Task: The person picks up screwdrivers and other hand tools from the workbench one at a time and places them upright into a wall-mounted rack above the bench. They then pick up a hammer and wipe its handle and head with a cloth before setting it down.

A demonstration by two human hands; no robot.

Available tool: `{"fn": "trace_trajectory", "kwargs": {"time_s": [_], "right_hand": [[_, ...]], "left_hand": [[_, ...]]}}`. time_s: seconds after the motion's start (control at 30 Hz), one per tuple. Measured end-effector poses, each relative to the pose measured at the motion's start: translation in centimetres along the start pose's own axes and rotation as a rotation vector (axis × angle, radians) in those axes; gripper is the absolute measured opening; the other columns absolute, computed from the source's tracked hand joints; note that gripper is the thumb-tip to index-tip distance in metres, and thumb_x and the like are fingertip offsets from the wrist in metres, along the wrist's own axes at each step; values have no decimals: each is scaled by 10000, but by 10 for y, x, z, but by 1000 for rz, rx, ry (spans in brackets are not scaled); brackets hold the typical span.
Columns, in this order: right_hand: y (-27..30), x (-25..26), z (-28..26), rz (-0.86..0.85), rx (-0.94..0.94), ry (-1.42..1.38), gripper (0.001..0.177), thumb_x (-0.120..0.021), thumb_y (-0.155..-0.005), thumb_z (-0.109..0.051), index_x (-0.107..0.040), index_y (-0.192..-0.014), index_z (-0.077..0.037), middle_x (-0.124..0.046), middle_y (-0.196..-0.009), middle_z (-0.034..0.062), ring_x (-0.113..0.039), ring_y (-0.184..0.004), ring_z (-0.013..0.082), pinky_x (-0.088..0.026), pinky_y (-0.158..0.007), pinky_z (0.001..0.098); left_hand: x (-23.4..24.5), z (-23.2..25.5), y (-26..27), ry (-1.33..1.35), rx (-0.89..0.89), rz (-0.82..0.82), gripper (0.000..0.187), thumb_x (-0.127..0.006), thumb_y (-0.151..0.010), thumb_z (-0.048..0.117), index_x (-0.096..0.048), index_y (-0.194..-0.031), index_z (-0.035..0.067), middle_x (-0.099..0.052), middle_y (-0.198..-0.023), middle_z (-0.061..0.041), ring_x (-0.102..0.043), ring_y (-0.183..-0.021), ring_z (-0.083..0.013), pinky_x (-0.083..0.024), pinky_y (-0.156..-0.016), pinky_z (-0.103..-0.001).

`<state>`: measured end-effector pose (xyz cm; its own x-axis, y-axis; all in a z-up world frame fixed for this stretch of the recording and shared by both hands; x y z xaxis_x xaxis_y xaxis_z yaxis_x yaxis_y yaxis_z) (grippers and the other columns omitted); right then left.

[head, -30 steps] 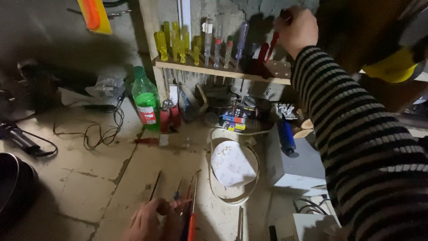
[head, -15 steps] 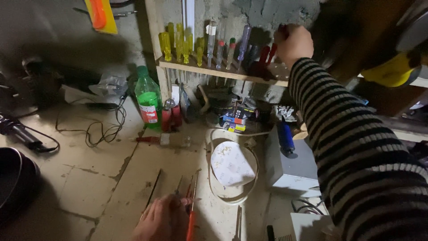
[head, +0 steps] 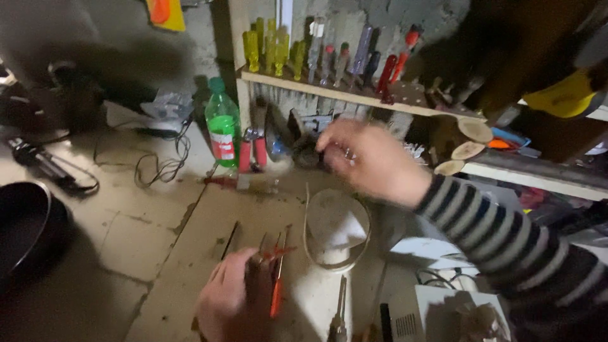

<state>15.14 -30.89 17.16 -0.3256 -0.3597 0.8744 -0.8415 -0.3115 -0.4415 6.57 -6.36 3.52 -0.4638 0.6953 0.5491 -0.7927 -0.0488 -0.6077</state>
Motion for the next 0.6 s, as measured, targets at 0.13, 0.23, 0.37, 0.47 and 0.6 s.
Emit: {"fn": "trace_trajectory", "kwargs": {"time_s": [0.13, 0.23, 0.37, 0.47, 0.6], "right_hand": [[47, -45, -81, -338, 234, -124, 281, -670, -889, -71, -630, -1160, -133, -659, -1112, 67, -679, -947, 252, -568, -764, 432], [64, -56, -110, -337, 272, -194, 330, -719, -883, -96, -597, -1186, -141, -686, -1097, 62, -707, -870, 222, -601, -711, 391], [59, -42, -120, -116, 192, -177, 261, -740, -924, -219, -636, -1132, -101, -720, -1049, 79, -707, -923, 256, -568, -801, 408], [60, -24, -137, -4, 275, -248, 233, -737, -932, -147, -619, -1111, -56, -701, -1025, 91, -707, -869, 235, -612, -813, 386], [65, -8, -150, 60, 292, -242, 209, -695, -984, -96, -652, -1180, -35, -732, -969, 87, -735, -738, 179, -672, -714, 284]], "left_hand": [[1, -12, -9, 199, -67, -115, 307, -550, -966, 334, -712, -1055, 89, -761, -984, -82, -709, -890, -302, -531, -790, -407], [12, -4, -21, 220, -188, -146, 249, -570, -979, 265, -671, -1061, 52, -732, -958, -109, -695, -834, -291, -536, -750, -409], [42, 23, -42, 305, -292, -102, 161, -583, -998, 218, -629, -1052, 74, -637, -805, -69, -614, -708, -279, -470, -670, -414], [59, 41, -50, 372, -366, -111, 156, -588, -1002, 195, -610, -1082, 63, -686, -871, -61, -651, -666, -241, -503, -615, -382], [74, 49, -57, 445, -449, -80, 203, -573, -1029, 207, -627, -1064, 15, -706, -919, -91, -677, -732, -191, -539, -614, -313]]}}
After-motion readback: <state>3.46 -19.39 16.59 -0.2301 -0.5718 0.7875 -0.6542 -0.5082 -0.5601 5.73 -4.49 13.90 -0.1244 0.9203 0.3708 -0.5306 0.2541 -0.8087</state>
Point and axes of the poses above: each hand's wrist, its own y-axis away from the middle knuckle, its own x-axis out of the back of the hand, z = x × y, the point moved 5 cm from there along -y, towards the middle knuckle
